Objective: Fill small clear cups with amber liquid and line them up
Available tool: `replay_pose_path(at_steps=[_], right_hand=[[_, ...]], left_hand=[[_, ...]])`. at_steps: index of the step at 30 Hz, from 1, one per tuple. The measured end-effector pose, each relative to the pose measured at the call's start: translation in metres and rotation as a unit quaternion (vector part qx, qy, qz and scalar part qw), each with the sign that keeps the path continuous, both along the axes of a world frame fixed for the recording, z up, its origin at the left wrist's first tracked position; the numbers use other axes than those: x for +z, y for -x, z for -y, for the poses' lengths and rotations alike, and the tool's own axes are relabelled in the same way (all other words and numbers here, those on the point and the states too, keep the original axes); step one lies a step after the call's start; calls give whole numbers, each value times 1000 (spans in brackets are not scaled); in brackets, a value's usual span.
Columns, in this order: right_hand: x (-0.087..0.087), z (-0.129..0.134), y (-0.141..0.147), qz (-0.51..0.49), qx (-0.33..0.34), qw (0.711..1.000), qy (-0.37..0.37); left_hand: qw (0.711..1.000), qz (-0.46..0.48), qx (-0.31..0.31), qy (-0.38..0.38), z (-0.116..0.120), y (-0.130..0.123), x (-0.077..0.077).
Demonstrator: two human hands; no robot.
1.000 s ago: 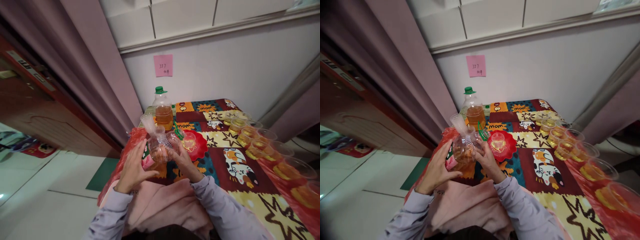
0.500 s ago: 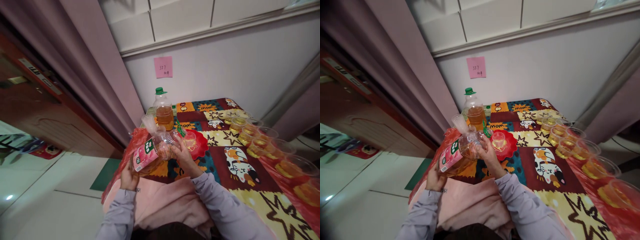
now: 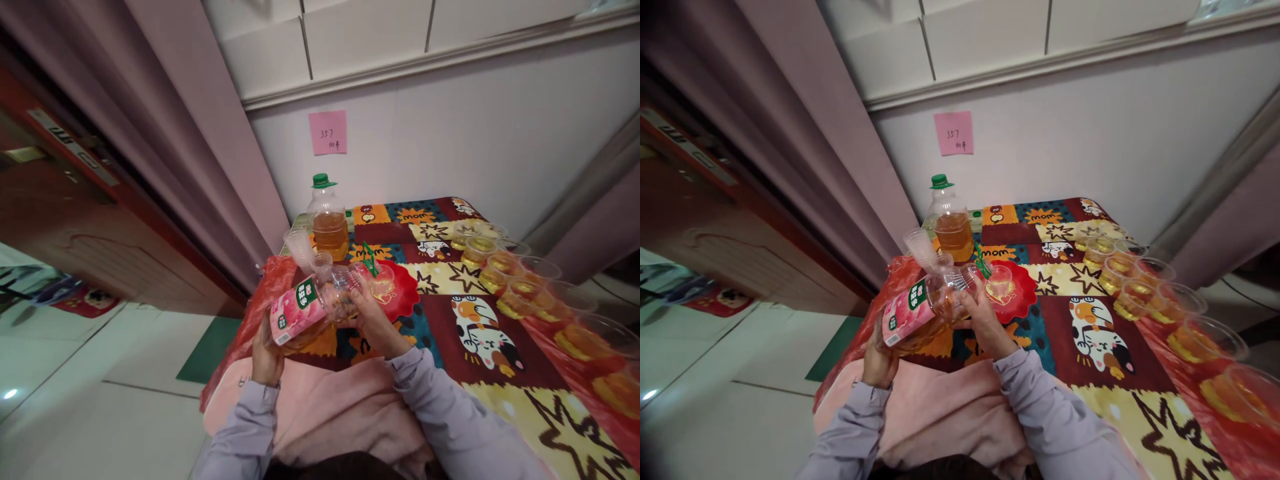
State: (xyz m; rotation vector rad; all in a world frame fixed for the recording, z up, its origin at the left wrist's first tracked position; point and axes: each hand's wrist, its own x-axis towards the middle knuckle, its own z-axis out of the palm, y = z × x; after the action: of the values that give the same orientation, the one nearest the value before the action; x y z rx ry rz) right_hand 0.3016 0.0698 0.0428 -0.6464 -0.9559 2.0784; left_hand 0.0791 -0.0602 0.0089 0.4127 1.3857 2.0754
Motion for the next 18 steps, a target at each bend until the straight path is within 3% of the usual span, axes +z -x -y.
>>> replay_pose_path(at_steps=[8, 18], right_hand=[[2, 5, 2, -8, -14, 1000, 2], [8, 9, 2, -49, 2, 999, -12]], left_hand=[[1000, -11, -2, -8, 1, -5, 10], [998, 64, 18, -7, 10, 0, 19]])
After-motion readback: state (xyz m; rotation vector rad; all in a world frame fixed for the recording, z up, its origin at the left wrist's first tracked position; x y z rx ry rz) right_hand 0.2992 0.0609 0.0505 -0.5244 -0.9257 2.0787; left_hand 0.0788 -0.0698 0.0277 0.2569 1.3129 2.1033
